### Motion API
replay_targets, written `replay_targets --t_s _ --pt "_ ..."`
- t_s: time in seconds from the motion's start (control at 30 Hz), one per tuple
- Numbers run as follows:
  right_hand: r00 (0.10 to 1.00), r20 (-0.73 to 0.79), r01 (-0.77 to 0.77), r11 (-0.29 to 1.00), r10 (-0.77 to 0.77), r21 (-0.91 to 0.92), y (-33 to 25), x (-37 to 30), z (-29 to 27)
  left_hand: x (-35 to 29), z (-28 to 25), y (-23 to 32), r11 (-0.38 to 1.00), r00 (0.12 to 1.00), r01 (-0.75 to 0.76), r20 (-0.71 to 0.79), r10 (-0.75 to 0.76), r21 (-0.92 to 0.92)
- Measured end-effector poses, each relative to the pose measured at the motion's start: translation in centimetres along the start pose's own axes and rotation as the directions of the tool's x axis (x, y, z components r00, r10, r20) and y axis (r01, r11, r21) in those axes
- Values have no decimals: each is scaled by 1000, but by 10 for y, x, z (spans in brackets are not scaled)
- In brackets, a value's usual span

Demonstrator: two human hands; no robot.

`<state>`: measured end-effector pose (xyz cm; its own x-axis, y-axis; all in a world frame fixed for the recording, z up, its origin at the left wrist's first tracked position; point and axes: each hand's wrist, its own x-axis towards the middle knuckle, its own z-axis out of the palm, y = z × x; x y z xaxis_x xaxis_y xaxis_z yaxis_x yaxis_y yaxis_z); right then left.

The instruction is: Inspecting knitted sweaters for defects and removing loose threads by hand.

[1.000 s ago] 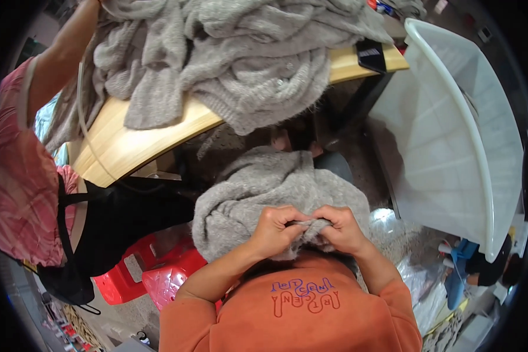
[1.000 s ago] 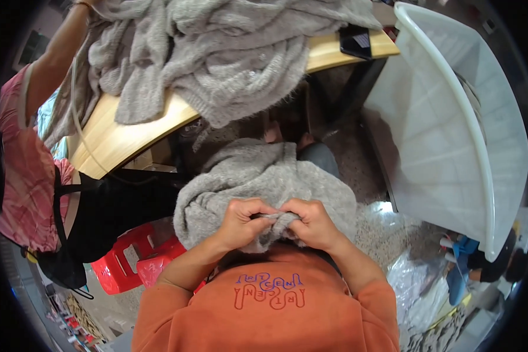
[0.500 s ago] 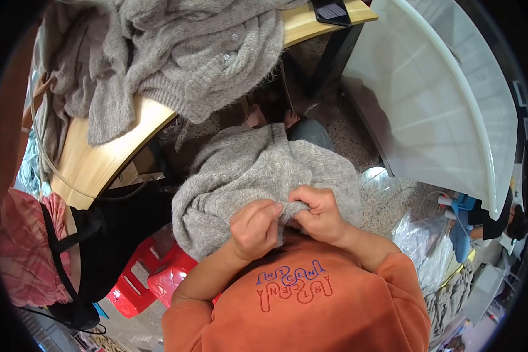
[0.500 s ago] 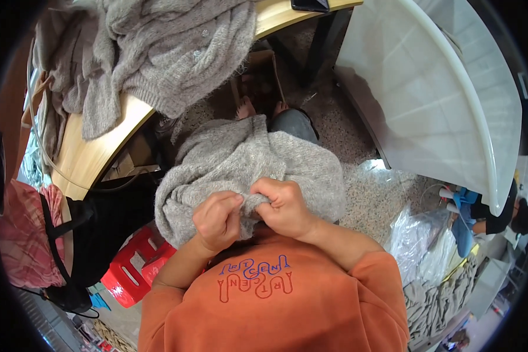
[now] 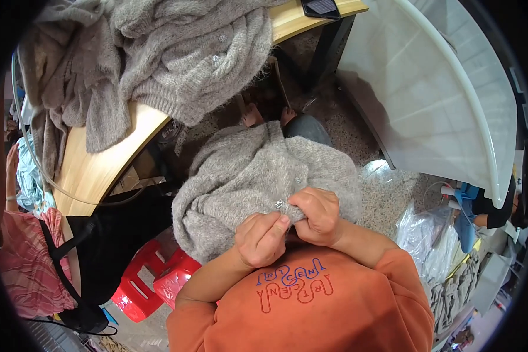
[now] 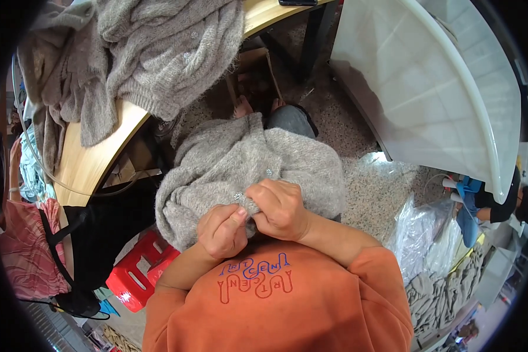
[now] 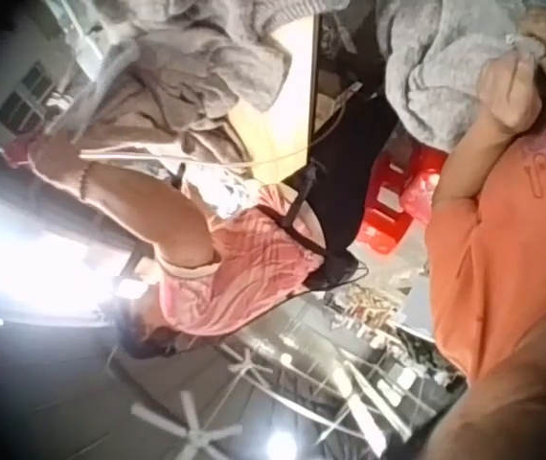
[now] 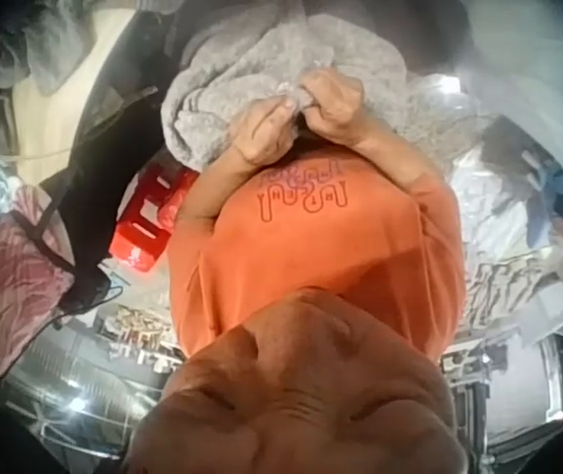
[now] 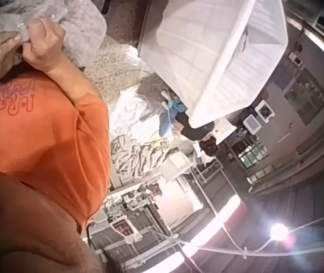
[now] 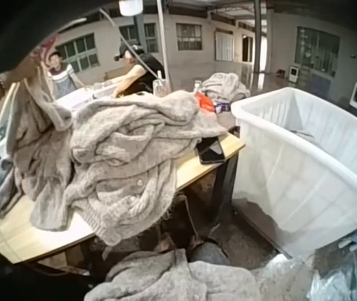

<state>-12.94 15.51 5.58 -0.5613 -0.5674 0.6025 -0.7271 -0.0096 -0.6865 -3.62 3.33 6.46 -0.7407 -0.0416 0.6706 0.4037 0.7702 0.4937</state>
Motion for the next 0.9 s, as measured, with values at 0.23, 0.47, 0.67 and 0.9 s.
replay_targets --t_s 0.23,0.47,0.67,0.9 --pt "929 352 -46 977 118 -207 34 -25 -45 -32 -37 -29 970 983 -66 183 22 234" --pt "743 424 -287 819 518 -497 53 -78 -40 -74 -71 -39 878 922 291 132 -363 380" --pt "732 89 -473 599 675 -646 48 -71 -33 -116 -81 -63 479 513 765 41 -857 429" --pt "615 207 -783 621 761 46 55 -72 -41 -116 -62 -51 400 403 910 -10 -915 113"
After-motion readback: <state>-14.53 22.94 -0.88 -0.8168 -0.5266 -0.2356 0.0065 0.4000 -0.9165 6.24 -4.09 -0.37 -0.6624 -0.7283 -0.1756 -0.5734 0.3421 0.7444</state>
